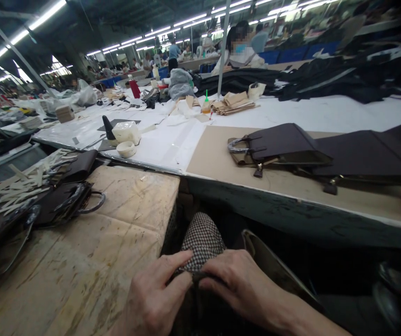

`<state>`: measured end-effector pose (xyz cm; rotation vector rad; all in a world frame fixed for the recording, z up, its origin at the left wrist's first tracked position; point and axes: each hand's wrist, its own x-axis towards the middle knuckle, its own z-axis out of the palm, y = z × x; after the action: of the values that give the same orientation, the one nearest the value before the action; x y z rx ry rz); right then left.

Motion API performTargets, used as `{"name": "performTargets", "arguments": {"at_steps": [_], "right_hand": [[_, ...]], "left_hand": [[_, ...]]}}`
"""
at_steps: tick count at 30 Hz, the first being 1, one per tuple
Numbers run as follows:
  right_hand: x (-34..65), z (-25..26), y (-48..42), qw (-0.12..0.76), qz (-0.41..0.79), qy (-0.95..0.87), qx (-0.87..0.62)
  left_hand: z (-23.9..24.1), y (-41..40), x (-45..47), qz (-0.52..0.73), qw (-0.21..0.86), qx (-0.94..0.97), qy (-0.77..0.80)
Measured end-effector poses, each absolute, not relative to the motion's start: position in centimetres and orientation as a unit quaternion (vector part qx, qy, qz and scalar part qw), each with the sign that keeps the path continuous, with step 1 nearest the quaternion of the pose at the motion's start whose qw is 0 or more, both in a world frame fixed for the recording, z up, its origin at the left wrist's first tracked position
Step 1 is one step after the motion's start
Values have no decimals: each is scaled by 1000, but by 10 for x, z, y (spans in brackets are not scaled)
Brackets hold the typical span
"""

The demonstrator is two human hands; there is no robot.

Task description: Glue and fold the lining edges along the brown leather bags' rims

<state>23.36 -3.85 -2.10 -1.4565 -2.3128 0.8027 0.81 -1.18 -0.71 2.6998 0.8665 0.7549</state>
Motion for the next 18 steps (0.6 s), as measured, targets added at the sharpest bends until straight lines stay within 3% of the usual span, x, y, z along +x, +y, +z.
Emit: {"name": "performTargets", "arguments": {"at_steps": [11,18], "right_hand": [[230,-22,-42,131,272,-805,-512],[232,-23,-40,137,275,-799,-517]], "left_hand": [[-6,-7,21,197,110,932,282],[7,-9,27,136,345,820,437]]}}
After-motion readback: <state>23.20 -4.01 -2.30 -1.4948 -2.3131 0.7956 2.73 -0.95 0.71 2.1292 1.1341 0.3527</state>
